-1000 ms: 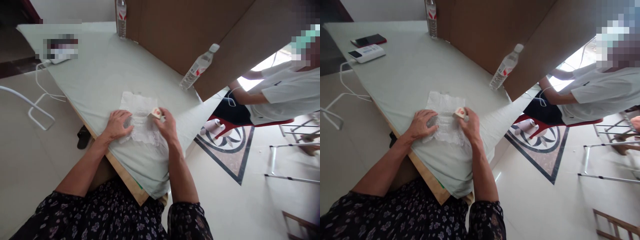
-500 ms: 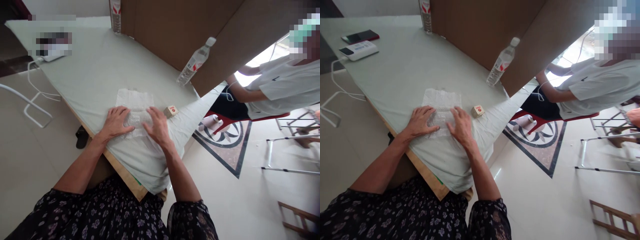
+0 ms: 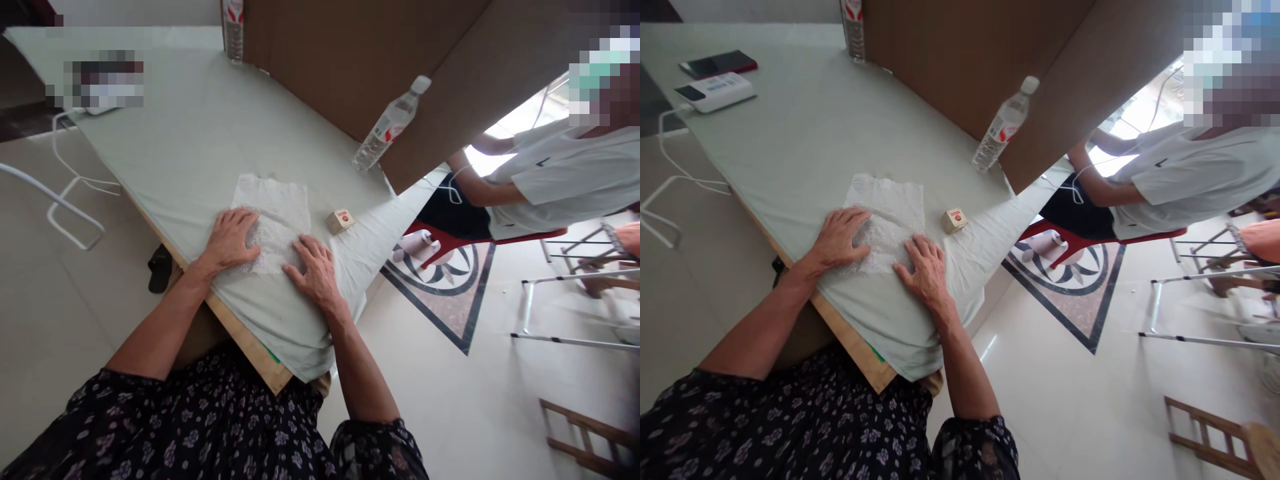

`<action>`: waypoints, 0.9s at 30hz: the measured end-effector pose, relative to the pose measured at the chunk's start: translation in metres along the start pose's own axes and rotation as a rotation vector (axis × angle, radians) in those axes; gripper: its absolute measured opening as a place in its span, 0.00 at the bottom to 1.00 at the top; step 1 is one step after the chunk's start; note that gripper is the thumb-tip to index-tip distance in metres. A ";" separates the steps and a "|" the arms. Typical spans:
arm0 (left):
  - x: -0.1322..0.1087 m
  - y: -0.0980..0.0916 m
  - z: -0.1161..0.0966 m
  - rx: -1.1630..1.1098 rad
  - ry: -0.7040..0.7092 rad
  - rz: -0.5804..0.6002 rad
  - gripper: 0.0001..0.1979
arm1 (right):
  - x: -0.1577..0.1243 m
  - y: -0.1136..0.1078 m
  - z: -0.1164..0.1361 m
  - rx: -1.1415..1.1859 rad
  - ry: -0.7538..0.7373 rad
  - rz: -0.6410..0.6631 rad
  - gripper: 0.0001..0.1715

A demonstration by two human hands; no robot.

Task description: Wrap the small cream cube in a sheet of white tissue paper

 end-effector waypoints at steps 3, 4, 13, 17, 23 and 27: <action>0.000 0.001 -0.001 -0.001 0.021 0.020 0.37 | -0.002 -0.014 -0.018 0.051 0.086 -0.161 0.16; 0.000 0.001 -0.001 -0.002 0.028 0.026 0.38 | -0.003 -0.023 -0.029 0.055 0.138 -0.244 0.14; 0.000 0.000 -0.002 -0.004 0.015 0.020 0.42 | 0.038 -0.043 -0.141 0.062 0.556 -0.391 0.38; 0.000 0.001 -0.002 -0.030 0.012 0.033 0.44 | 0.053 -0.035 -0.120 0.266 0.450 -0.321 0.32; 0.000 0.001 -0.001 -0.026 -0.002 0.027 0.45 | 0.074 -0.018 -0.005 0.396 -0.005 -0.085 0.32; 0.000 0.003 -0.001 -0.016 -0.006 0.042 0.45 | 0.083 0.010 0.019 0.409 -0.086 0.044 0.34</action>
Point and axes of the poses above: each hand's wrist, its own x-axis towards the middle knuckle, its own y-axis out of the palm, z = x × y, the point moved 10 cm from there along x, towards the middle knuckle, and after that the axes turned 12 degrees about -x, right-handed, at the moved point
